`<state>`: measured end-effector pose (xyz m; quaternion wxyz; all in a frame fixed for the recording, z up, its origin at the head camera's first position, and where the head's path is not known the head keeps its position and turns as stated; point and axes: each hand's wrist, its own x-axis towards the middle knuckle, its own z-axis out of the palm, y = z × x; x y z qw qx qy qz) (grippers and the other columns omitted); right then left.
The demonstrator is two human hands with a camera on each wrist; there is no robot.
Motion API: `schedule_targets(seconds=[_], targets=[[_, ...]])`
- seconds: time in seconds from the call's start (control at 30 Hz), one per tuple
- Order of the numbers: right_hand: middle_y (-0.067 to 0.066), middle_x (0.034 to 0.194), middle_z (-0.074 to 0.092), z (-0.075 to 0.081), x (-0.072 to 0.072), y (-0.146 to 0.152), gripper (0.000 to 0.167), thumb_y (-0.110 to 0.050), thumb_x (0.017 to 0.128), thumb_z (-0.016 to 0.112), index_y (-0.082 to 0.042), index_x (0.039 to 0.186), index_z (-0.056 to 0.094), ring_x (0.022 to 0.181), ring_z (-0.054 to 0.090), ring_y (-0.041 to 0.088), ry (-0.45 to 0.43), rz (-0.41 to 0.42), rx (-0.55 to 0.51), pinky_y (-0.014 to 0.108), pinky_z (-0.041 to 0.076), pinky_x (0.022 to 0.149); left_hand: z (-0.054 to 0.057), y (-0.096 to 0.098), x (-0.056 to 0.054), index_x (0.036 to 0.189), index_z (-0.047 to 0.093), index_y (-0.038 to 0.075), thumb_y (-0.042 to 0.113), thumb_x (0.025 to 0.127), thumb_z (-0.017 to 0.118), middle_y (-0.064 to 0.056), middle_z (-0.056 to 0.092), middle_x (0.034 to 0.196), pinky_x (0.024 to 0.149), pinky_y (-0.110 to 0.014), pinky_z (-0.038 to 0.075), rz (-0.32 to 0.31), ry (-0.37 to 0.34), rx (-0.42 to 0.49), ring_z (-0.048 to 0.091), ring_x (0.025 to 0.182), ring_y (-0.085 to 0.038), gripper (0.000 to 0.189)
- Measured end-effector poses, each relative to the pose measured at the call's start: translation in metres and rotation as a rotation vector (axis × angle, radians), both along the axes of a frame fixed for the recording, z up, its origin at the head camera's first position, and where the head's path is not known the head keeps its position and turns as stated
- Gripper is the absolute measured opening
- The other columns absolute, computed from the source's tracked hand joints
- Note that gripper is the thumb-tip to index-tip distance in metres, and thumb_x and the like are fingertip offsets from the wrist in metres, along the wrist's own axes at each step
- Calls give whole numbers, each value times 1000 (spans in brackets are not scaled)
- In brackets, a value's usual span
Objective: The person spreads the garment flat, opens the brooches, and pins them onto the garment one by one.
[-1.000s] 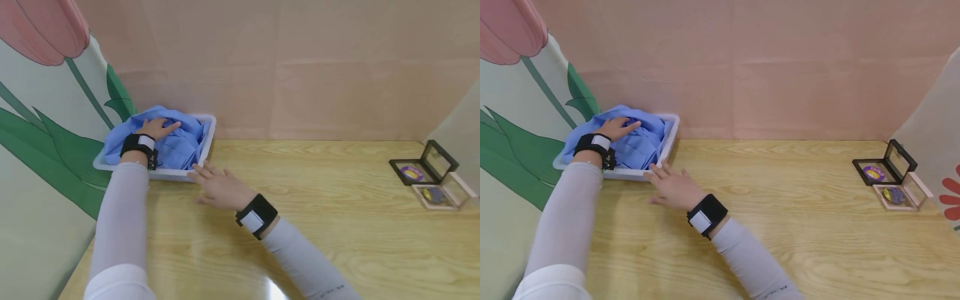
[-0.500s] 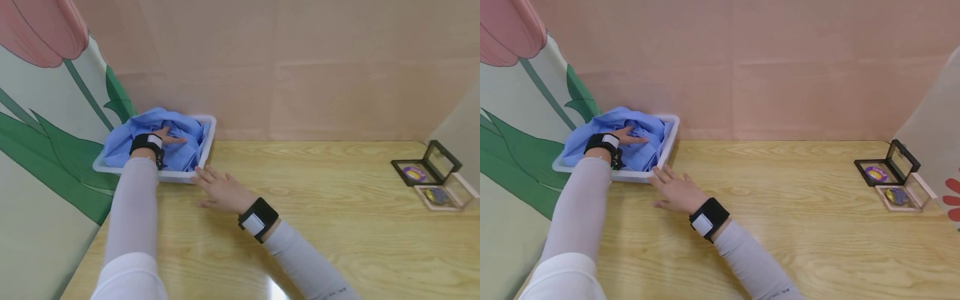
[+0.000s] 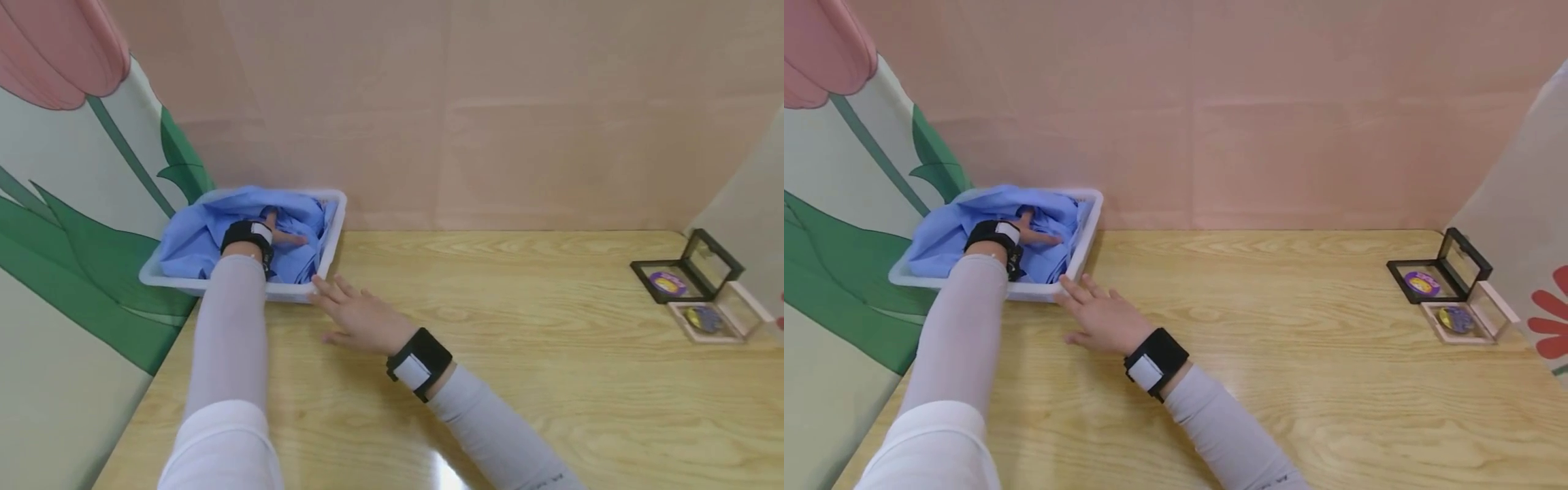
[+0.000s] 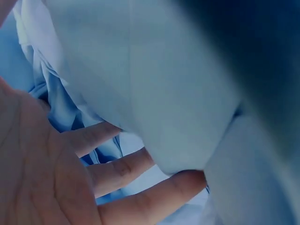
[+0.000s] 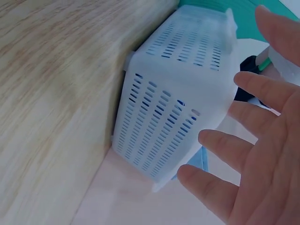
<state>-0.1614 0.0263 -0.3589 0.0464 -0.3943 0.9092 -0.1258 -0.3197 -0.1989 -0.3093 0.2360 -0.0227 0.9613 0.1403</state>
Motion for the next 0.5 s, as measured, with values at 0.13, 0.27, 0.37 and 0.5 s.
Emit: schedule_targets(seconds=[0.13, 0.27, 0.37, 0.5], targets=[[9, 168, 9, -1, 3, 0, 71, -39, 99, 59, -15, 158, 27, 152, 19, 40, 1, 2, -13, 63, 39, 108, -7, 5, 3, 159, -10, 11, 66, 81, 66, -30, 6, 163, 123, -53, 20, 23, 19, 9, 15, 150, -47, 121], [7, 168, 8, -2, 5, -2, 70, -39, 99, 59, -15, 157, 29, 151, 19, 41, 2, 2, -23, 63, 39, 109, -6, 8, 16, 160, 8, 15, 57, 81, 72, -35, 27, 155, 115, -57, 35, 36, 108, -102, 34, 140, -50, 109], [7, 168, 8, -3, 6, -3, 69, -38, 99, 60, -14, 157, 30, 151, 19, 42, 7, 0, -32, 62, 39, 109, -8, 8, 21, 158, 15, 13, 53, 82, 72, -37, 33, 151, 113, -57, 38, 32, 138, -127, 39, 136, -50, 103], [6, 168, 8, -5, 8, -4, 70, -36, 98, 61, -14, 157, 30, 151, 18, 41, 10, 1, -37, 61, 38, 110, -11, 7, 23, 156, 21, 6, 52, 86, 68, -37, 35, 149, 114, -55, 38, 0, 127, -161, 39, 136, -50, 96]])
